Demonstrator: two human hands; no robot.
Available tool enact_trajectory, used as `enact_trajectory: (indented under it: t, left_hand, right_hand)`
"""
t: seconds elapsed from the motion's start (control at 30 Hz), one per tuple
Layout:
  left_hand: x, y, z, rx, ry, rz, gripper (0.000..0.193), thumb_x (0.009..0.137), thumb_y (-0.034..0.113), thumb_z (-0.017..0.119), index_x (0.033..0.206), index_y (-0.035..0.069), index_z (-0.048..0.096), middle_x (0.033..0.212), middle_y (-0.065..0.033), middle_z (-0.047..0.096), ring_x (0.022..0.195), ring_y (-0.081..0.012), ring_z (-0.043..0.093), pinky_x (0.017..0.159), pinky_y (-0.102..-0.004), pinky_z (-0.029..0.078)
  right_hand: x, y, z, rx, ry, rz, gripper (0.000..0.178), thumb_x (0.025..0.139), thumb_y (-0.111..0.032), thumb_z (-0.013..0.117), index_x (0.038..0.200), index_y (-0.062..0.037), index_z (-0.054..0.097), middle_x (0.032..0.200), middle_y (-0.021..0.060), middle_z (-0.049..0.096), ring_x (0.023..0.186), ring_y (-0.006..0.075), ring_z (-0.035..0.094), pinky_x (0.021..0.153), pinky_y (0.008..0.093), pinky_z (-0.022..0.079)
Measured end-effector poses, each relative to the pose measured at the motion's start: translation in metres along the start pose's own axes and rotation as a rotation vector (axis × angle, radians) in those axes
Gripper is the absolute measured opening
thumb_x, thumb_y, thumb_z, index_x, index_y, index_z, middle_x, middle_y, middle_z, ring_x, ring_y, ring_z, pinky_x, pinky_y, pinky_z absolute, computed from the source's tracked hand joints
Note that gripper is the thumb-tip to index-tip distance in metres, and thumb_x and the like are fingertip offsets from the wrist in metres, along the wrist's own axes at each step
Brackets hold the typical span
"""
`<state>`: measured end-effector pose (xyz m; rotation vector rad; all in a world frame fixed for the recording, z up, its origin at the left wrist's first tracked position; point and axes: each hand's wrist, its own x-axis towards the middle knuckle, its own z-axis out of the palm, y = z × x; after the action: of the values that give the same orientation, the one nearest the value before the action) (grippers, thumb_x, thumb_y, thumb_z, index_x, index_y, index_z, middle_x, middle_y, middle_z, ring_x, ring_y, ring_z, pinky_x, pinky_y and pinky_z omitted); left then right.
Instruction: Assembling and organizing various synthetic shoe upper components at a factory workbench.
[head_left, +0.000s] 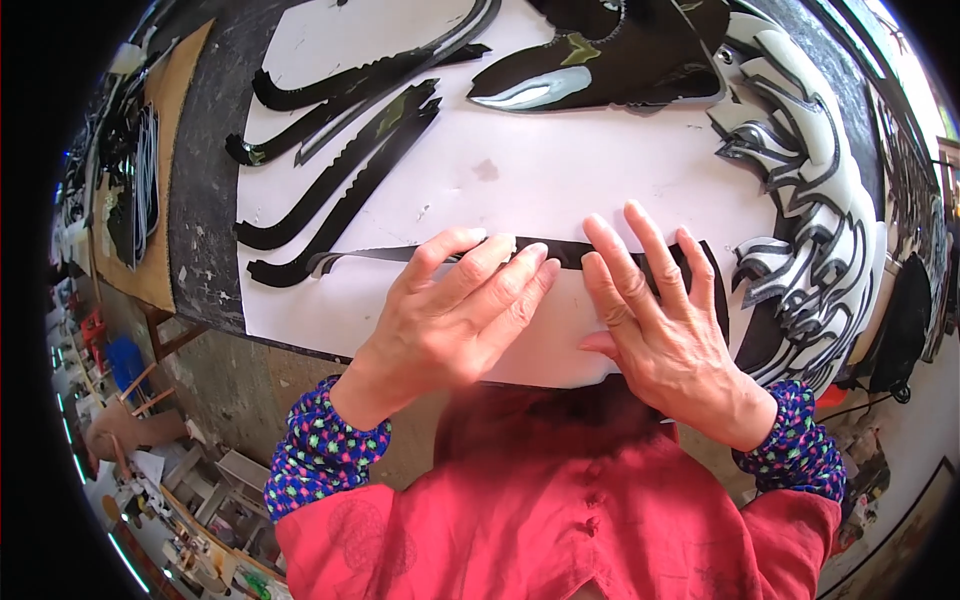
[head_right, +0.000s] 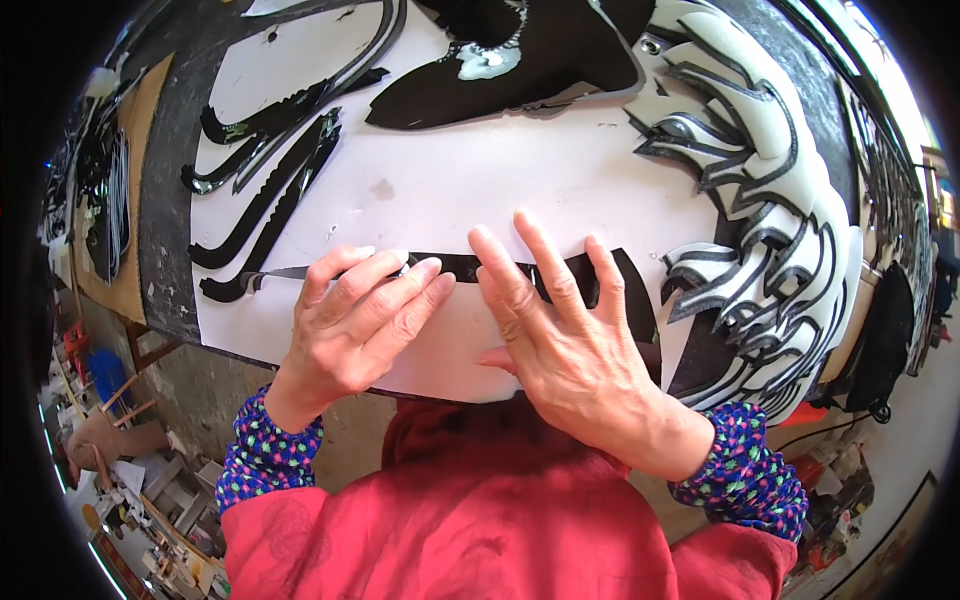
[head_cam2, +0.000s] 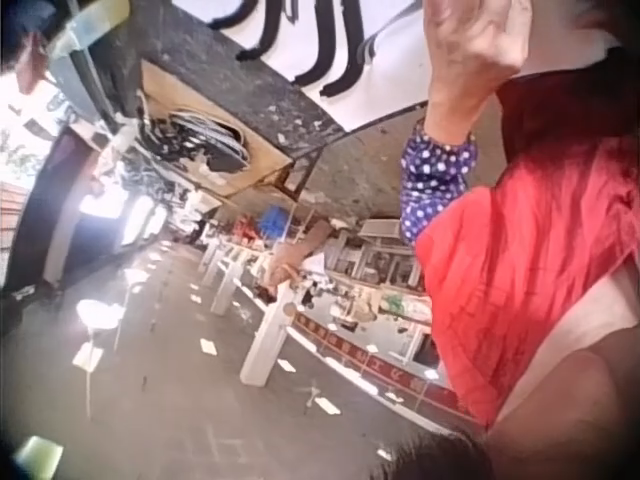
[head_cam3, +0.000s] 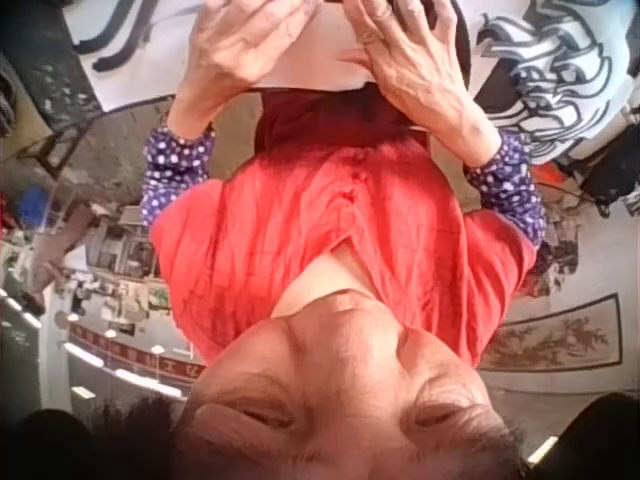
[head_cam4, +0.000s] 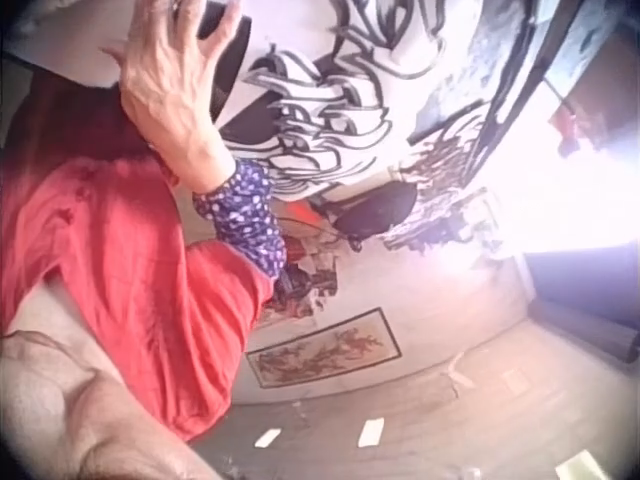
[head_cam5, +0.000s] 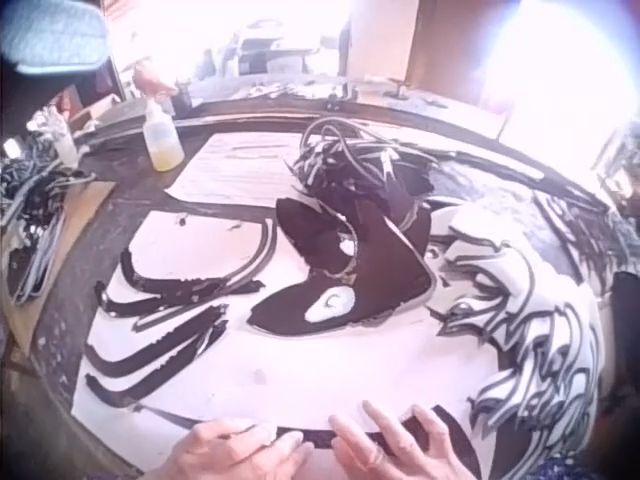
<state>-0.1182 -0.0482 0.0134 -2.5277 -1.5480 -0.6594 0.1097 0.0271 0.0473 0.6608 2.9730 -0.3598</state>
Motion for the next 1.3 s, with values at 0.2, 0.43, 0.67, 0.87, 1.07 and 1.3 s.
enact_trajectory:
  t: [0.2, 0.43, 0.67, 0.87, 1.07, 1.3]
  left_hand:
    - [0.0, 0.001, 0.007, -0.019, 0.022, 0.031, 0.028, 0.08, 0.006, 0.066, 0.107, 0.006, 0.074, 0.108, -0.0048, 0.07, 0.102, -0.0217, 0.063, 0.093, -0.0408, 0.047]
    - [-0.001, 0.008, 0.002, 0.069, -0.073, 0.059, 0.034, 0.087, 0.01, 0.061, 0.12, 0.011, 0.071, 0.11, -0.0066, 0.063, 0.105, -0.0247, 0.057, 0.095, -0.0448, 0.045]
    - [0.011, 0.018, 0.003, 0.149, -0.106, 0.015, 0.035, 0.091, 0.016, 0.058, 0.122, 0.026, 0.072, 0.107, -0.0044, 0.058, 0.107, -0.024, 0.055, 0.102, -0.0479, 0.042]
    - [0.014, 0.024, -0.009, 0.189, -0.16, -0.019, 0.039, 0.089, 0.015, 0.058, 0.124, 0.025, 0.07, 0.112, -0.0038, 0.059, 0.108, -0.022, 0.056, 0.103, -0.0469, 0.041]
    - [0.019, 0.024, -0.002, 0.105, -0.111, -0.069, 0.038, 0.088, 0.015, 0.061, 0.124, 0.024, 0.07, 0.117, 0.0006, 0.063, 0.109, -0.0182, 0.058, 0.101, -0.0415, 0.04]
    - [0.008, 0.025, -0.001, 0.06, -0.039, -0.063, 0.029, 0.087, 0.014, 0.064, 0.115, 0.011, 0.071, 0.118, -0.0009, 0.067, 0.107, -0.0181, 0.062, 0.097, -0.0387, 0.044]
  right_hand:
    - [-0.001, -0.002, 0.021, 0.182, 0.2, 0.034, 0.066, 0.083, -0.031, 0.071, 0.134, 0.0063, 0.051, 0.155, 0.0212, 0.032, 0.148, 0.0408, 0.02, 0.111, 0.0619, 0.024]
    - [-0.02, -0.017, 0.032, 0.237, 0.246, -0.019, 0.065, 0.086, -0.037, 0.069, 0.134, 0.005, 0.056, 0.158, 0.0206, 0.028, 0.151, 0.039, 0.014, 0.114, 0.0624, 0.02]
    - [-0.046, -0.01, 0.046, 0.119, 0.333, 0.205, 0.078, 0.086, -0.046, 0.065, 0.146, 0.0005, 0.044, 0.159, 0.016, 0.029, 0.151, 0.0315, 0.018, 0.118, 0.0574, 0.014]
    - [-0.051, 0.006, 0.039, 0.186, 0.277, 0.182, 0.076, 0.086, -0.047, 0.065, 0.149, -0.0108, 0.042, 0.157, 0.006, 0.034, 0.15, 0.0251, 0.024, 0.119, 0.0548, 0.012]
    - [-0.059, 0.014, 0.023, 0.116, 0.172, 0.209, 0.069, 0.088, -0.042, 0.065, 0.147, -0.0109, 0.046, 0.158, 0.0071, 0.035, 0.148, 0.0295, 0.028, 0.121, 0.0523, 0.011]
    - [-0.05, 0.012, 0.008, 0.141, 0.152, 0.201, 0.065, 0.083, -0.035, 0.072, 0.139, -0.0051, 0.054, 0.152, 0.01, 0.043, 0.145, 0.0295, 0.035, 0.119, 0.0547, 0.015]
